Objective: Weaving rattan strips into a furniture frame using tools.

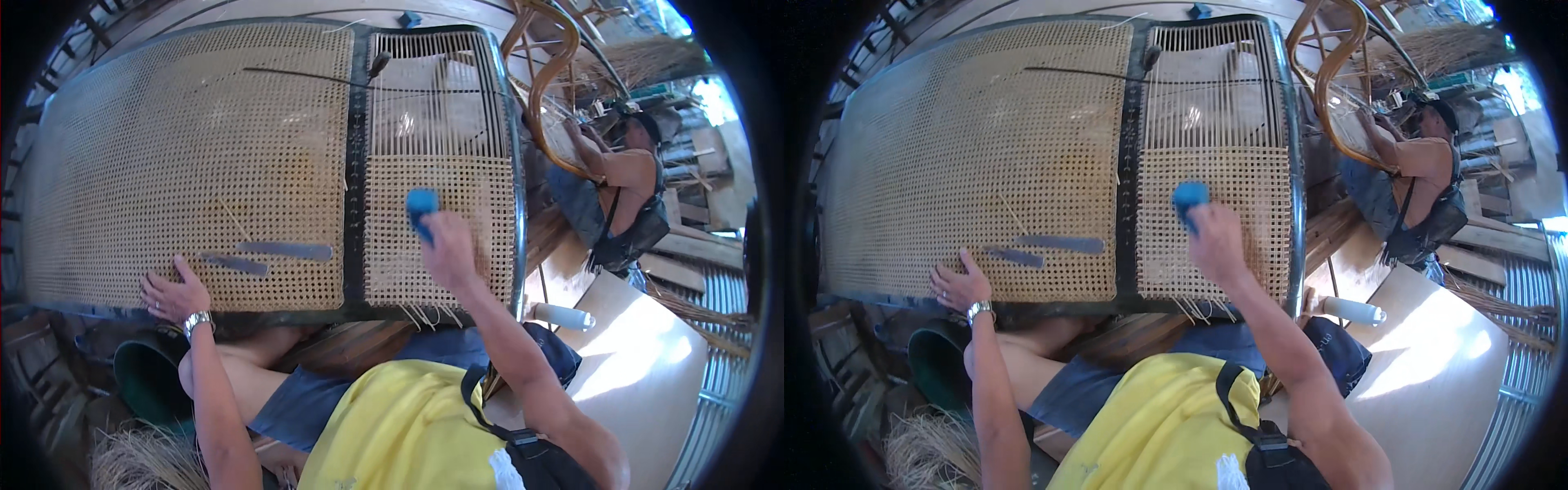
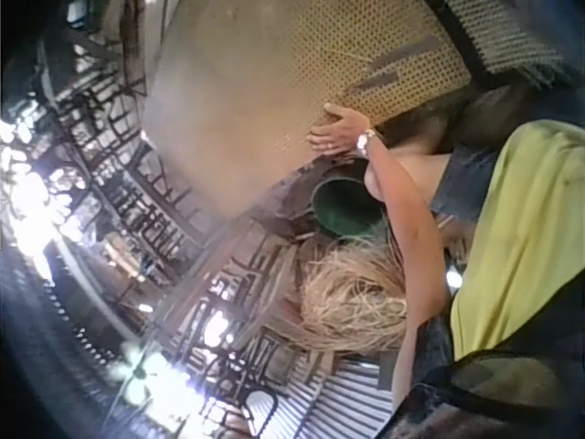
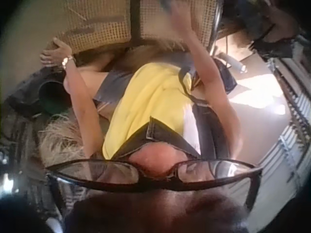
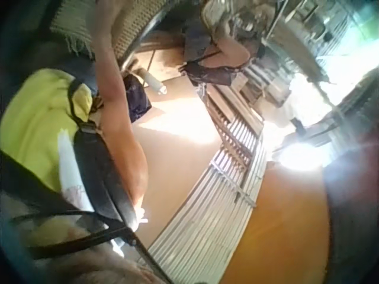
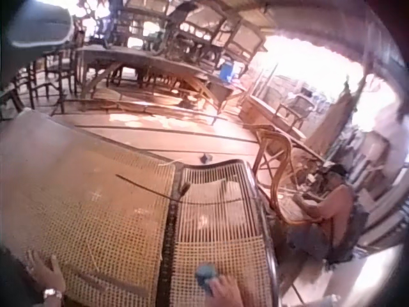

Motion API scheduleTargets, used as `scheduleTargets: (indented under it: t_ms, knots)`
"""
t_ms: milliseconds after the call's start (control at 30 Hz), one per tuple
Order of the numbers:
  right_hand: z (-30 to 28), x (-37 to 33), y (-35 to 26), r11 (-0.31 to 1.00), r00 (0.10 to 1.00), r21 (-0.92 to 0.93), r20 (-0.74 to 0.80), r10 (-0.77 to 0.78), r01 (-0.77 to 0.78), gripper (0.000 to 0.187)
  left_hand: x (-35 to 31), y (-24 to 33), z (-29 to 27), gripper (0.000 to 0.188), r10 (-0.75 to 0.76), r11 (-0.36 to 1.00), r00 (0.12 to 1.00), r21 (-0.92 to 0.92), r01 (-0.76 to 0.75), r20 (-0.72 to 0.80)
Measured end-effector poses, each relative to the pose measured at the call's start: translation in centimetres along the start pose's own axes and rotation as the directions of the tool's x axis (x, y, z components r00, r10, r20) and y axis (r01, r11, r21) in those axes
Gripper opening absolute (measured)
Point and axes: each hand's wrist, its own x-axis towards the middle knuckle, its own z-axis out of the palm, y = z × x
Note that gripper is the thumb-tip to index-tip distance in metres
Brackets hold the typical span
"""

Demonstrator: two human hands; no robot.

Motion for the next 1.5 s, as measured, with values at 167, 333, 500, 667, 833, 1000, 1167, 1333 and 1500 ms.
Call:
scheduleTargets:
  t_ms: [167, 333, 500, 667, 833, 1000, 1167, 1333, 1500]
  knots:
    - [-3.9, -7.4, -2.4, 0.962, 0.915, 0.102, 0.297, -0.272, 0.253, 0.029, 0.2, -0.4, -0.2, 0.088, 0.007, 0.998, 1.000, -0.056, -0.007, 0.002]
    - [-10.4, -2.4, 6.6, 0.952, 0.989, -0.306, -0.145, -0.035, -0.011, 0.028, 0.3, -0.8, 1.2, 0.087, 0.050, 0.999, 0.998, -0.005, -0.050, -0.024]
    - [-11.2, -10.3, 5.8, 0.982, 0.999, -0.187, -0.042, 0.030, -0.037, 0.032, 1.0, -1.4, 1.2, 0.085, 0.049, 0.999, 0.997, -0.009, -0.050, -0.065]
    - [-12.0, -10.5, 4.3, 0.994, 0.984, -0.090, 0.172, -0.049, 0.065, 0.035, 0.6, -1.8, 1.6, 0.090, 0.047, 0.999, 0.997, 0.012, -0.047, -0.053]
    - [-10.6, 2.0, 11.4, 0.993, 0.999, -0.111, -0.019, -0.049, 0.047, 0.025, 0.6, -2.6, 1.7, 0.080, 0.093, 0.995, 0.994, 0.035, -0.090, -0.062]
    - [-7.7, 11.6, 13.3, 0.952, 0.938, -0.298, -0.344, -0.045, -0.064, 0.020, 0.5, -2.1, 1.2, 0.077, 0.089, 0.996, 0.994, 0.006, -0.089, -0.067]
    - [-1.9, 7.0, 7.5, 0.973, 0.981, -0.139, 0.081, -0.175, 0.185, 0.016, 0.9, -2.7, 0.4, 0.071, 0.088, 0.996, 0.995, 0.005, -0.088, -0.038]
    - [-2.7, 4.7, 5.0, 0.862, 0.774, 0.334, 0.395, -0.496, 0.382, 0.014, 0.5, -1.4, 0.3, 0.070, 0.060, 0.998, 0.998, -0.008, -0.060, 0.002]
    - [0.4, 18.1, 9.3, 0.972, 0.825, 0.205, 0.524, -0.210, 0.118, 0.010, 0.9, -2.4, -0.2, 0.069, 0.084, 0.996, 0.996, -0.023, -0.084, -0.003]
